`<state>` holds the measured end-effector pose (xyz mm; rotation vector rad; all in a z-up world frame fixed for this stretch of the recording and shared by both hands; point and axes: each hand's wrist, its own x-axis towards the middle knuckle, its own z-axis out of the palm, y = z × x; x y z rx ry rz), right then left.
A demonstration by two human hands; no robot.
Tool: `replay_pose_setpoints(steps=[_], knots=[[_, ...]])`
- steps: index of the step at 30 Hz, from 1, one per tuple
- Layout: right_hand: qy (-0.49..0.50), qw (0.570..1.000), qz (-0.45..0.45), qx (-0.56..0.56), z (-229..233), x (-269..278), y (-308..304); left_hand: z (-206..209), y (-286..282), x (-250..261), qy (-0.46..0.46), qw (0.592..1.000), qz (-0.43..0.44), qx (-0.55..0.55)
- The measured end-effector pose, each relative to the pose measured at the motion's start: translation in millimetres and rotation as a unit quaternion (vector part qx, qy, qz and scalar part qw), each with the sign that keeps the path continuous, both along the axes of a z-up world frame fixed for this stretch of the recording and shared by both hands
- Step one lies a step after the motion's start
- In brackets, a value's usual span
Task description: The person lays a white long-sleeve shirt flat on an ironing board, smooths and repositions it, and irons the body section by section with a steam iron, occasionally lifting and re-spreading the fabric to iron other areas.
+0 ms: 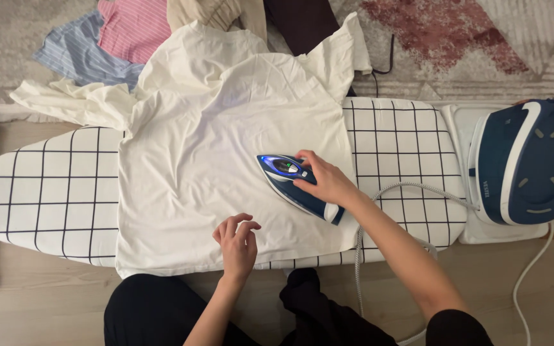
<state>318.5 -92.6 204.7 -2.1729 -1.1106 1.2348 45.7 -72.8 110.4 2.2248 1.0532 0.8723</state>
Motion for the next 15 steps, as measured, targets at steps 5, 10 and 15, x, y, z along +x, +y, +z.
replay_pose_setpoints(steps=[5, 10, 15], knots=[[-0.18, 0.928, 0.124, 0.3, -39.6, 10.1, -18.4, -4.0, -3.3, -4.9, 0.004, 1.0, 0.005, -0.007], [-0.175, 0.944, 0.125, 0.252, -36.3, 5.8, -13.3, -7.2, -1.0, -11.0, -0.002, 1.0, 0.025, -0.005], [-0.246, 0.92, 0.162, 0.259, -41.0, 1.9, -12.8, -8.7, 2.0, -15.4, 0.005, 1.0, 0.021, 0.008]])
